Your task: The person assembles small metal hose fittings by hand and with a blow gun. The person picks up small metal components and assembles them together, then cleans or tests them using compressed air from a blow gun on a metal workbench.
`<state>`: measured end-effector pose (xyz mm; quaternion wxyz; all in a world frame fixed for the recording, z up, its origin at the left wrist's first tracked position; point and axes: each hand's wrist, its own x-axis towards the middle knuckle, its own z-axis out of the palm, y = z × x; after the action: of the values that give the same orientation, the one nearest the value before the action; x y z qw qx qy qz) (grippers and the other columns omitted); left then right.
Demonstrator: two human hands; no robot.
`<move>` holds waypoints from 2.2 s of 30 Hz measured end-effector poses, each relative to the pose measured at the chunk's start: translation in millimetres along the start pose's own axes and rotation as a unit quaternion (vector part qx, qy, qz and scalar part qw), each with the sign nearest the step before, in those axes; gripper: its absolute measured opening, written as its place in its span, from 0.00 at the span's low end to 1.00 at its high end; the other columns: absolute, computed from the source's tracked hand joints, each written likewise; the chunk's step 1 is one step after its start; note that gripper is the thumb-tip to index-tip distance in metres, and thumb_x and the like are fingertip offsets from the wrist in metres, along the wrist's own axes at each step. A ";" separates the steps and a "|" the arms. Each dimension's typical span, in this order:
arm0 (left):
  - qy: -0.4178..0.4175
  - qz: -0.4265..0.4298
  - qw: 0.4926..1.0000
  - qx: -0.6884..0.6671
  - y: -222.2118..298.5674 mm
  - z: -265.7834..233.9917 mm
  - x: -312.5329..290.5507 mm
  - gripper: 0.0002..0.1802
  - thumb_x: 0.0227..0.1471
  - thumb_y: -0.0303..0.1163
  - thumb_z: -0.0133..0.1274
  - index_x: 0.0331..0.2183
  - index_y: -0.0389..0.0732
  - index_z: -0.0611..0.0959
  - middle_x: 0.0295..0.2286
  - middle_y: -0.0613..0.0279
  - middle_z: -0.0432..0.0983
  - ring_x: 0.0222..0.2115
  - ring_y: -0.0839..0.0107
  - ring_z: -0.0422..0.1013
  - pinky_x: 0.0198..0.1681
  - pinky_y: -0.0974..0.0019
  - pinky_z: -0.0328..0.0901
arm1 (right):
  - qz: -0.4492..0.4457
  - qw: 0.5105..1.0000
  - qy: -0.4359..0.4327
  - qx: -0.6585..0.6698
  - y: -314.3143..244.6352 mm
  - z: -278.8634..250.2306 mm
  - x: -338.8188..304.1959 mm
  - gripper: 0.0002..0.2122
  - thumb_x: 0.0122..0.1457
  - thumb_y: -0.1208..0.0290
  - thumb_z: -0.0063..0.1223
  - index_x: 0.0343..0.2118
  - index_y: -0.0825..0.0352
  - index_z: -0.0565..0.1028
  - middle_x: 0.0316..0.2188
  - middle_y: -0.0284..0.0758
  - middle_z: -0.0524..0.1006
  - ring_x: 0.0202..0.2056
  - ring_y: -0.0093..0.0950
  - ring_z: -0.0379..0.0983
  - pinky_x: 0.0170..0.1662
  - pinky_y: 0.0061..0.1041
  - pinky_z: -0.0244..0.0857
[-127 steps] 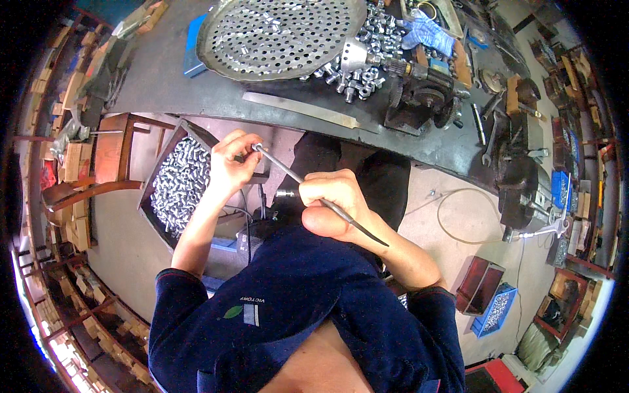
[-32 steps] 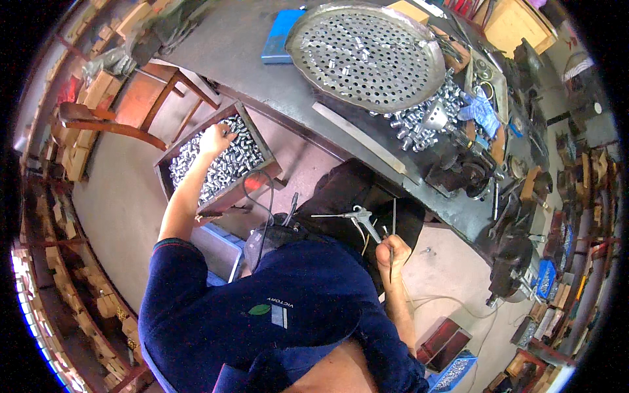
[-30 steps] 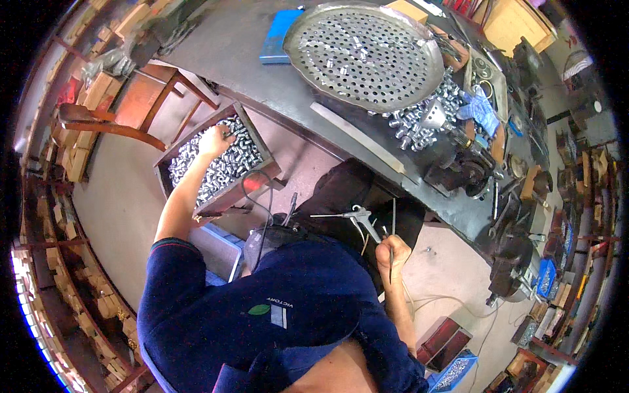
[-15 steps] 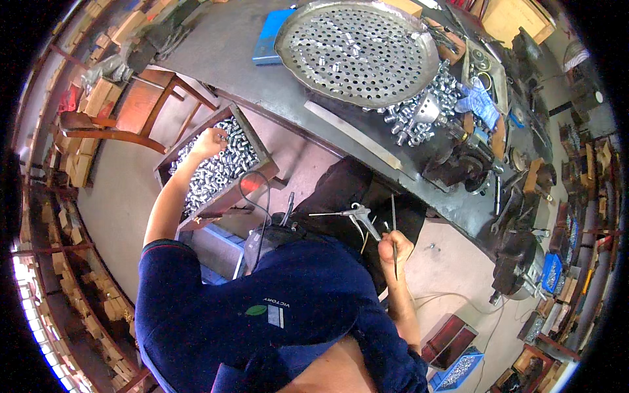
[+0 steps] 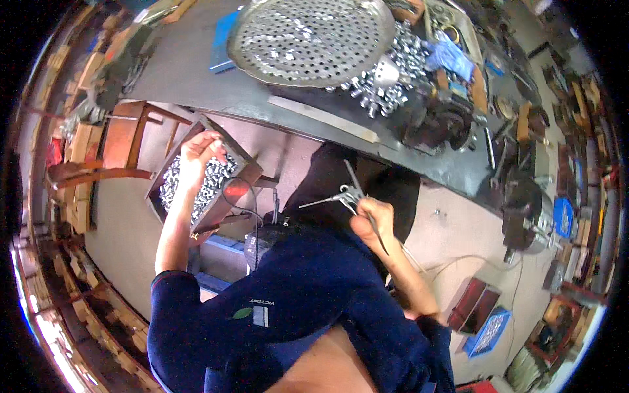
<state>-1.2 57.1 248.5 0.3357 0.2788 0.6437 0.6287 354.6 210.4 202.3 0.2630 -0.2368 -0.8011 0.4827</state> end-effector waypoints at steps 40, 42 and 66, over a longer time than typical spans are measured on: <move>-0.183 0.191 0.930 0.253 -18.5 139.9 -9.6 0.10 0.36 0.20 0.59 0.28 0.36 0.79 0.24 0.62 0.73 0.19 0.74 0.69 0.24 0.72 0.64 | -0.031 0.993 -0.042 0.108 -45.6 -16.7 35.9 0.23 0.47 0.52 0.51 0.13 0.65 0.56 0.11 0.34 0.53 0.14 0.30 0.51 0.18 0.27 0.44; -0.165 0.214 0.910 0.316 -19.7 137.5 -8.6 0.10 0.34 0.21 0.59 0.26 0.36 0.78 0.22 0.61 0.71 0.18 0.71 0.69 0.22 0.71 0.64 | -0.062 0.985 -0.085 0.138 -54.3 -18.9 30.8 0.25 0.48 0.49 0.51 0.13 0.65 0.56 0.11 0.32 0.53 0.13 0.28 0.52 0.17 0.27 0.44; -0.160 0.437 0.769 0.439 -0.4 132.8 46.7 0.13 0.36 0.30 0.58 0.29 0.39 0.78 0.22 0.59 0.69 0.19 0.61 0.68 0.22 0.62 0.63 | -0.061 0.993 -0.002 0.098 -69.1 -30.5 40.1 0.15 0.38 0.69 0.49 0.11 0.65 0.53 0.10 0.32 0.52 0.12 0.25 0.49 0.17 0.26 0.40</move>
<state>73.9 176.2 246.4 -0.0359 0.7435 0.5952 0.3027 335.7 226.4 284.2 0.3125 -0.1601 -0.7633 0.5422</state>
